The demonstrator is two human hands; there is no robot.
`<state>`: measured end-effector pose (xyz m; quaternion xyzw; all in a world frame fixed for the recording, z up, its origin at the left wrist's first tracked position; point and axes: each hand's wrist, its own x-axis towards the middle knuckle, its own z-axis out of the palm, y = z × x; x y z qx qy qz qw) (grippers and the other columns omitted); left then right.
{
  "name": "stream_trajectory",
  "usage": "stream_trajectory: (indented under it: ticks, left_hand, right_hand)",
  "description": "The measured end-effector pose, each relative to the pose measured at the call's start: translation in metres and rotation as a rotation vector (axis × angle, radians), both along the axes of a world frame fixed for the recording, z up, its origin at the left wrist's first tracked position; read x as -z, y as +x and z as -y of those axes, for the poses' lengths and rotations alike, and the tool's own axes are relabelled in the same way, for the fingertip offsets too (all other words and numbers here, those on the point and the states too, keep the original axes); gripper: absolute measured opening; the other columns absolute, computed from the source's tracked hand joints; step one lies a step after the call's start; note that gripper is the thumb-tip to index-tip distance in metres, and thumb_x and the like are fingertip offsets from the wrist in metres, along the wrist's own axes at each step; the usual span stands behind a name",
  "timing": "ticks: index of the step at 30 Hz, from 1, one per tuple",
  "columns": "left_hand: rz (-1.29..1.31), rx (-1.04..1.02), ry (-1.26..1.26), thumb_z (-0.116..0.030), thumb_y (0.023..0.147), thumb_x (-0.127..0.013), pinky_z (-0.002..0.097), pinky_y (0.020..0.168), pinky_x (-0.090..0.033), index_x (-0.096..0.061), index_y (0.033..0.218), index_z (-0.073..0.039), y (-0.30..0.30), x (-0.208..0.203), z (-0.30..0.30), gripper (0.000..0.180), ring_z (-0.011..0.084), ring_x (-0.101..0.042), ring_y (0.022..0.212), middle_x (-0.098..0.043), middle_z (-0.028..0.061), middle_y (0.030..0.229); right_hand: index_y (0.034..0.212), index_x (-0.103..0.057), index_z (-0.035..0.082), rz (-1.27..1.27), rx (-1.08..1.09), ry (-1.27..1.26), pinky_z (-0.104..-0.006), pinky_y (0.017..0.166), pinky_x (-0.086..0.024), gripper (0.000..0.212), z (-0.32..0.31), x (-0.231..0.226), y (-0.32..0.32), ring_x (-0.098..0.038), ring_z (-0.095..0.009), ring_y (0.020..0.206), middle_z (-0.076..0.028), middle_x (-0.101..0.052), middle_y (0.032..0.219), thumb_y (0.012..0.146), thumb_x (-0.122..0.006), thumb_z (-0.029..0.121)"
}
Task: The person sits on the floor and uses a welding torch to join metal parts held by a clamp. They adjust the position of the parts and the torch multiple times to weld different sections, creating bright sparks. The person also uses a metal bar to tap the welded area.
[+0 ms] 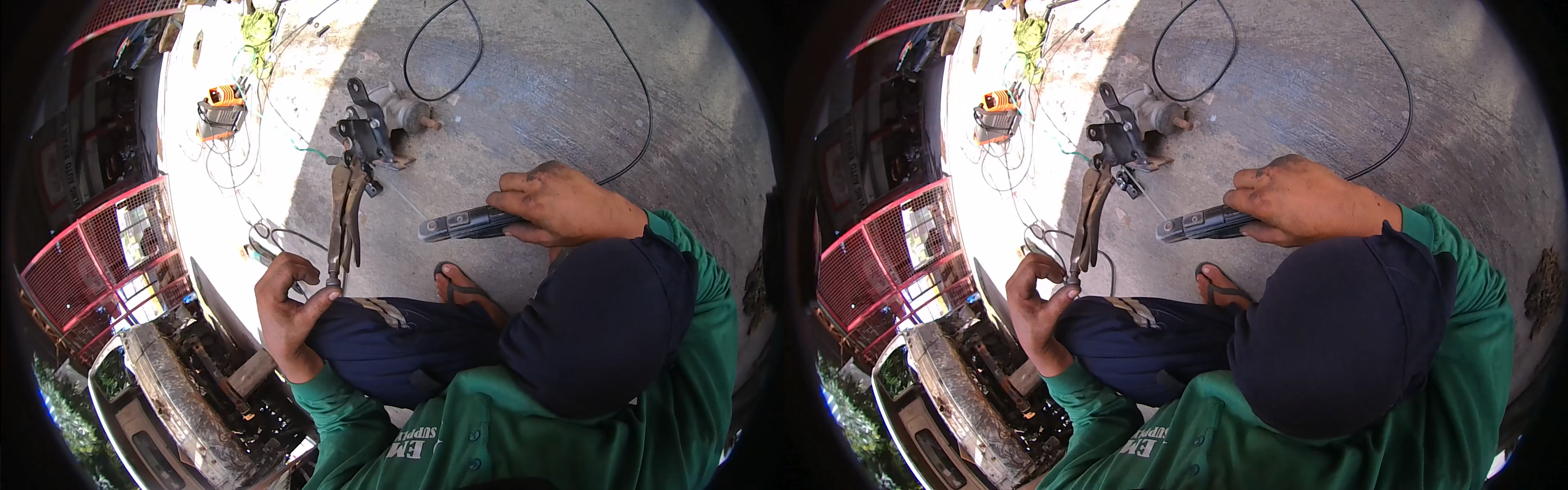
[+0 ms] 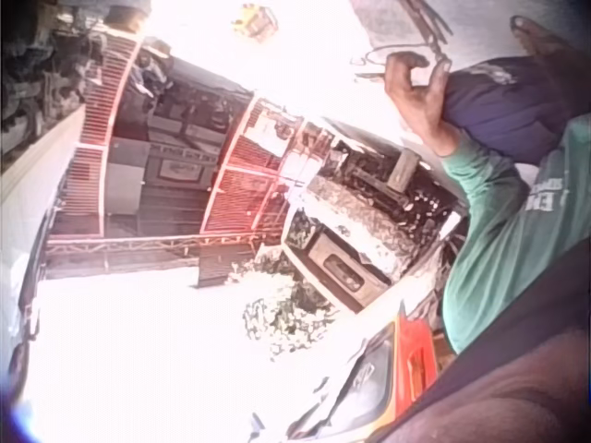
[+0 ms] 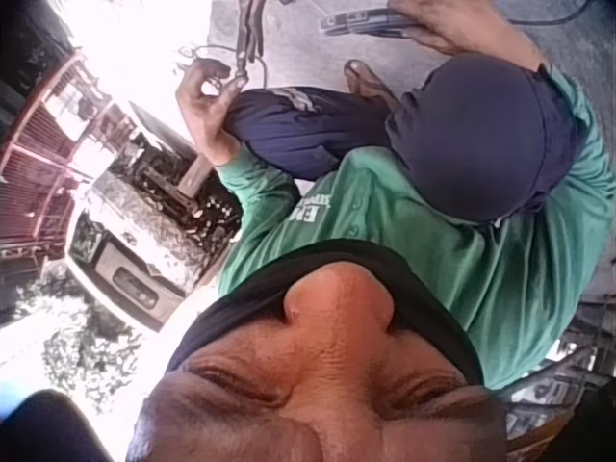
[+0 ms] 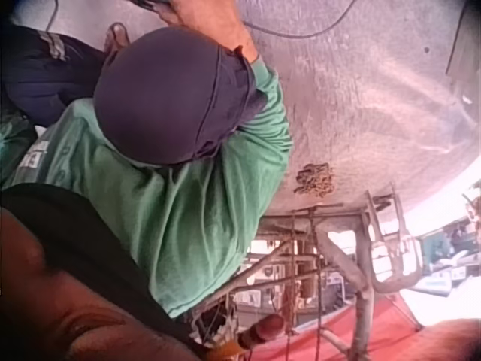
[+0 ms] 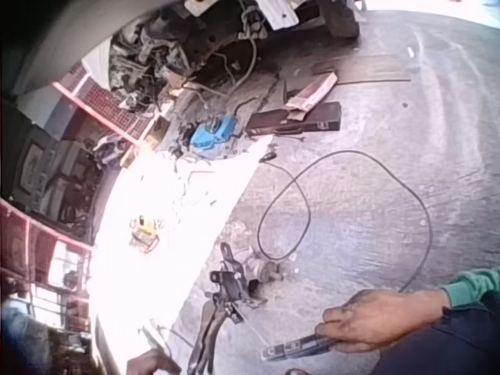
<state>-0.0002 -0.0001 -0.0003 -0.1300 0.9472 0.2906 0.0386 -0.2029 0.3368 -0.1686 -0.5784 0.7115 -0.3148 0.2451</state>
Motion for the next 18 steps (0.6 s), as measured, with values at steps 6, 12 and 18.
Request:
stream_trajectory:
  ticks: [6, 12, 18]
  left_hand:
    - [-0.012, 0.003, 0.010, -0.026, 0.065, -0.098, 0.0357, 0.073, -0.050, -0.065, 0.080, 0.002, -0.0001, 0.0045, 0.0005, 0.046, 0.0246, -0.064, 0.079, -0.066, 0.0105, 0.082]
    - [-0.002, -0.011, 0.009, -0.027, 0.065, -0.097, 0.0356, 0.073, -0.049, -0.065, 0.080, 0.002, -0.0017, 0.0011, -0.0026, 0.046, 0.0240, -0.064, 0.079, -0.065, 0.0103, 0.081]
    - [0.001, -0.015, 0.009, -0.026, 0.065, -0.098, 0.0352, 0.072, -0.049, -0.065, 0.081, 0.002, 0.0022, -0.0022, -0.0049, 0.046, 0.0240, -0.064, 0.078, -0.065, 0.0103, 0.081]
  right_hand:
    - [0.113, -0.065, 0.008, -0.001, 0.003, -0.015, -0.0489, 0.083, -0.059, 0.032, -0.0032, 0.0025, -0.0013, -0.073, -0.033, 0.092, -0.009, -0.062, 0.105, 0.090, -0.079, 0.026]
    - [0.112, -0.064, 0.008, -0.002, 0.009, -0.026, -0.0489, 0.082, -0.059, 0.031, -0.0015, 0.0025, 0.0000, -0.073, -0.033, 0.091, -0.009, -0.061, 0.103, 0.091, -0.078, 0.024]
    - [0.110, -0.063, 0.007, 0.018, 0.003, -0.005, -0.0490, 0.081, -0.059, 0.029, -0.0039, 0.0004, 0.0026, -0.073, -0.033, 0.091, -0.010, -0.062, 0.105, 0.092, -0.078, 0.025]
